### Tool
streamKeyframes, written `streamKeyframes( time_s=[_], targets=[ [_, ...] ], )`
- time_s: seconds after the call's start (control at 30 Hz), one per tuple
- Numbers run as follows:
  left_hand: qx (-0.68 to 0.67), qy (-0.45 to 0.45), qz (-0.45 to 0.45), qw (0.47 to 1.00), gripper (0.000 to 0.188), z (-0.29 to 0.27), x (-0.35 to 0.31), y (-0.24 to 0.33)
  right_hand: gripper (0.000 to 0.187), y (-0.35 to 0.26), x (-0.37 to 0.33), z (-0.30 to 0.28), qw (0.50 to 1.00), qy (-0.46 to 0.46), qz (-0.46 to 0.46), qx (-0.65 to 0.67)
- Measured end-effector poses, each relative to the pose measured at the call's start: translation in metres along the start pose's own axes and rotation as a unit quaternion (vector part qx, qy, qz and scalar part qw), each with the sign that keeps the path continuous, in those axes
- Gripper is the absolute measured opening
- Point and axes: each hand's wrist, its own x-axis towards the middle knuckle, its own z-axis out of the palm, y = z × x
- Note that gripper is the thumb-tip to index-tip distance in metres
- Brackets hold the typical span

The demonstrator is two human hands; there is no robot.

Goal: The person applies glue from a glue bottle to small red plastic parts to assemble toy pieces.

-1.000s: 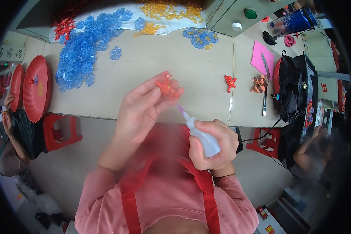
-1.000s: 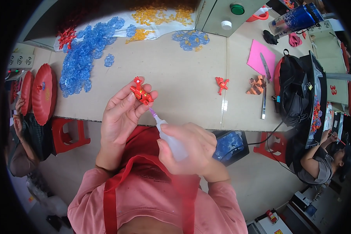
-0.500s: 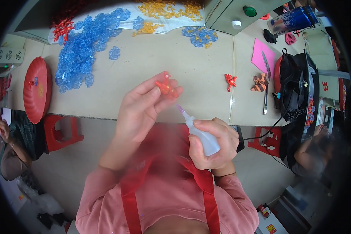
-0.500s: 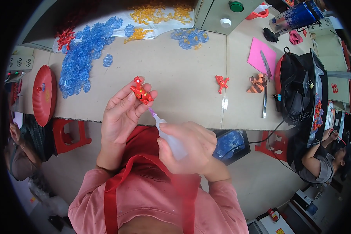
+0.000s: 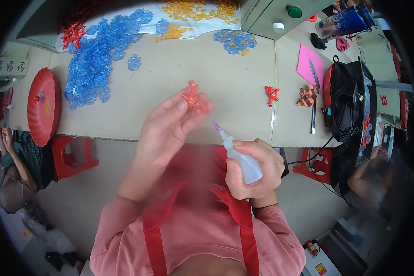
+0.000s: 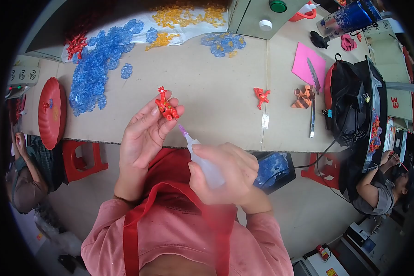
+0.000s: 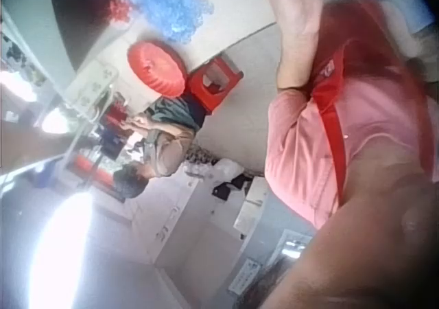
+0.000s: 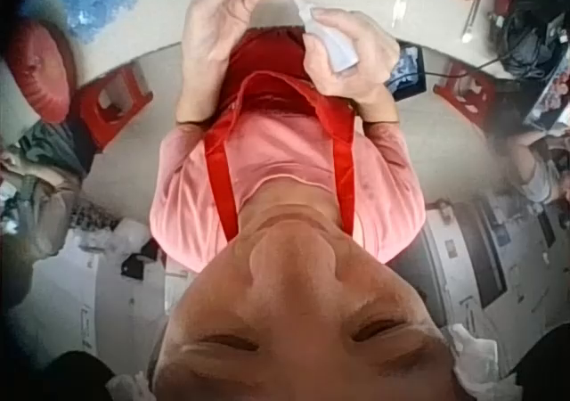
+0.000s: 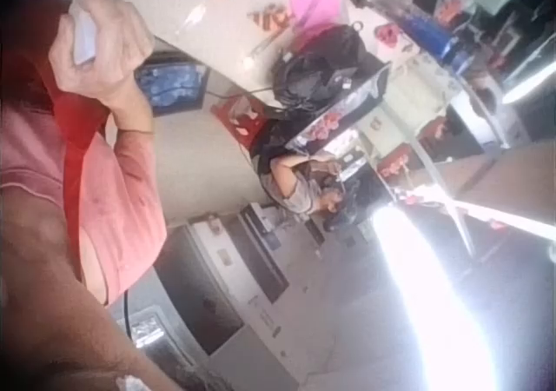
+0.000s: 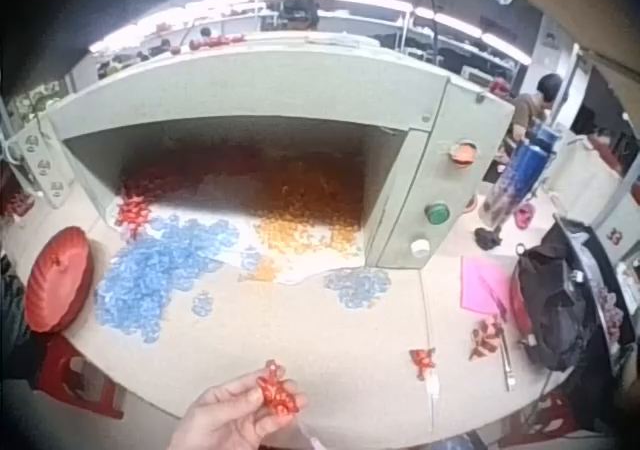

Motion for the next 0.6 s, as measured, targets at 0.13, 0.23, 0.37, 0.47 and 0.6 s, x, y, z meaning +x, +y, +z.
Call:
streamKeyframes(
  time_s=[0.13,0.23,0.37,0.47,0.6],
  targets=[
    [-0.022,-0.001,-0.006,1.000,0.038,-0.0025,0.0009,-0.0009,0.034,0.0017,-0.0013,0.0009,1.000,0.002,0.001,-0.001],
    [-0.024,0.001,-0.006,1.000,0.038,-0.0022,0.0009,-0.0011,0.034,0.0021,-0.0001,0.0007,1.000,0.001,0.000,0.000],
    [-0.020,-0.001,-0.008,1.000,0.037,-0.0024,0.0000,-0.0010,0.034,0.0035,-0.0009,0.0021,1.000,-0.001,0.004,-0.002],
    [-0.020,0.000,-0.009,1.000,0.037,-0.0014,-0.0007,-0.0016,0.034,0.0044,-0.0015,0.0030,1.000,0.002,0.003,-0.005],
    [-0.024,0.002,-0.008,1.000,0.037,-0.0034,0.0002,-0.0023,0.034,0.0034,-0.0005,0.0010,1.000,0.002,-0.003,0.001]
  ],
)
